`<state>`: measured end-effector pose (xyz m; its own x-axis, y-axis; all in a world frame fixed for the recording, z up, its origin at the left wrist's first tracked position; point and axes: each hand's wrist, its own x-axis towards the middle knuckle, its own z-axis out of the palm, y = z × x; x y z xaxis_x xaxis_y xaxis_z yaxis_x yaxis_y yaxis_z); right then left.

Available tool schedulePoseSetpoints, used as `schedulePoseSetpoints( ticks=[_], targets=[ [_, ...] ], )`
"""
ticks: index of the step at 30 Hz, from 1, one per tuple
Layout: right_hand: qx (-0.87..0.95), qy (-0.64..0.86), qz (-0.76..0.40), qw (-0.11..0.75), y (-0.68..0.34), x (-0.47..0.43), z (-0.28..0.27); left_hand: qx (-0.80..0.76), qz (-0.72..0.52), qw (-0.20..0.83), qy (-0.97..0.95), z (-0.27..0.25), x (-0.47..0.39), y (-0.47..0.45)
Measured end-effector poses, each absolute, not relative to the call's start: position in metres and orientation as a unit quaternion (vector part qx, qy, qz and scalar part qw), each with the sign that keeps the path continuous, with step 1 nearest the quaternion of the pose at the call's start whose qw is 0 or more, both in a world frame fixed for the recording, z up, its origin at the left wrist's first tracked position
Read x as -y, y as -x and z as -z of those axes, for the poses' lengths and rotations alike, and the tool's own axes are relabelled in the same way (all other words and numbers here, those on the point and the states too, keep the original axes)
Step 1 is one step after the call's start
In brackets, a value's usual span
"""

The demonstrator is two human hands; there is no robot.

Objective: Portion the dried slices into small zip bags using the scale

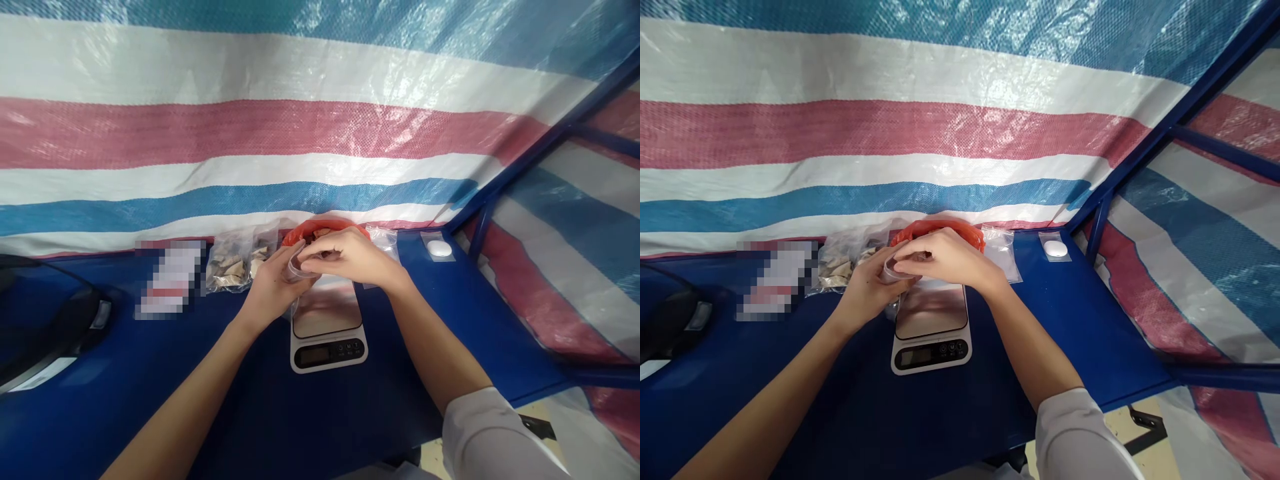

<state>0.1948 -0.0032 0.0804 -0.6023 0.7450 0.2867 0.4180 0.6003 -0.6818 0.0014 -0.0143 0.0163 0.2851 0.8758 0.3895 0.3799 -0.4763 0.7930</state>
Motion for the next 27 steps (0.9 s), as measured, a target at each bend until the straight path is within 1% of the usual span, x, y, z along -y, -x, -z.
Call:
schedulePoseSetpoints(
  ticks=[3, 7, 9, 12, 18, 27],
  targets=[
    [0.849, 0.34, -0.297, 0.275, -0.193, 0.007, -0.081, -0.416, -0.418, 0.276, -0.759, -0.015, 0.016, -0.004],
    [0.863, 0.36, -0.265, 0.237, -0.19, 0.009, -0.079, -0.42, -0.405, 0.252, -0.772, -0.011, 0.017, -0.009],
    [0.86, 0.362, -0.267, 0.24, -0.192, 0.008, -0.078, -0.424, -0.396, 0.246, -0.777, -0.009, 0.018, -0.012],
    [0.842, 0.353, -0.297, 0.28, -0.201, 0.005, -0.071, -0.424, -0.385, 0.232, -0.786, -0.008, 0.021, -0.014],
    [0.765, 0.368, -0.404, 0.341, -0.232, 0.011, -0.045, -0.427, -0.364, 0.193, -0.805, 0.001, 0.029, -0.013],
    [0.634, 0.45, -0.461, 0.429, -0.266, 0.032, 0.0, -0.38, -0.352, 0.077, -0.852, 0.018, 0.05, 0.006]
  ],
)
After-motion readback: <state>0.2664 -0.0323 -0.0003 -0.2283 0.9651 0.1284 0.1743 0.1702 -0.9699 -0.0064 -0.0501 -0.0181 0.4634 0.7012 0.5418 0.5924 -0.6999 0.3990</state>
